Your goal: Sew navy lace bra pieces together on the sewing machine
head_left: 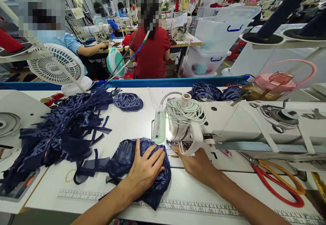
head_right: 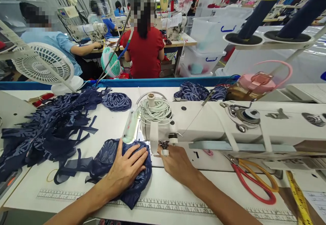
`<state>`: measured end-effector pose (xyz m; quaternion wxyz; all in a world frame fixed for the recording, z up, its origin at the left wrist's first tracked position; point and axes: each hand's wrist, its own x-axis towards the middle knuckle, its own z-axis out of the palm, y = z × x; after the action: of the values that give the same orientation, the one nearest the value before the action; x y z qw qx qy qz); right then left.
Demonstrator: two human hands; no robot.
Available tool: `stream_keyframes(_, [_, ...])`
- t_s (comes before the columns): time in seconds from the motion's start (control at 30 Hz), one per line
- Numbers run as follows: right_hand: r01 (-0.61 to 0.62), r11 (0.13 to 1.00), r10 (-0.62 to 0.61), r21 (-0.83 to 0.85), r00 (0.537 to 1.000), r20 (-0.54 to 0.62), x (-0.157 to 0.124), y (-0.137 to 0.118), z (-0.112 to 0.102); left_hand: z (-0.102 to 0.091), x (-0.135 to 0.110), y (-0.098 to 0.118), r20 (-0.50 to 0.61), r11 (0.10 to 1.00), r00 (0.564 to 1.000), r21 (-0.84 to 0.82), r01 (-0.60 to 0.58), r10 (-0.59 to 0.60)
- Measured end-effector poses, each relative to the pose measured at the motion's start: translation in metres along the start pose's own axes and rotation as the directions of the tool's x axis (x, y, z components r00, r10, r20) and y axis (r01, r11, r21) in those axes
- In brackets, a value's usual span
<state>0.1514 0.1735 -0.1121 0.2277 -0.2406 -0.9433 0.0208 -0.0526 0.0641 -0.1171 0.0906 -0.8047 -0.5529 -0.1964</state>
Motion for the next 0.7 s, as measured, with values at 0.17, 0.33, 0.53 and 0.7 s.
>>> stream_keyframes(0.17, [0.082,0.995,-0.074,0.062,0.989,-0.125,-0.013,-0.01,-0.007,0.003,0.008,0.007,0.045,1.0,0.999,0.025,0.005,-0.006])
stream_keyframes(0.33, [0.112,0.984,-0.103,0.142,0.992,-0.07,-0.013,-0.012,-0.005,0.003,0.017,0.012,0.055,0.998,0.997,0.04,0.044,-0.047])
stream_keyframes(0.53, [0.113,0.978,-0.112,0.175,0.994,-0.014,-0.014,-0.009,-0.004,0.004,0.021,0.011,0.031,0.998,0.998,0.035,0.058,-0.059])
stream_keyframes(0.7, [0.087,0.989,-0.089,0.115,0.996,0.008,-0.016,-0.009,0.0,0.006,0.024,0.01,0.008,0.997,0.998,0.02,0.068,-0.068])
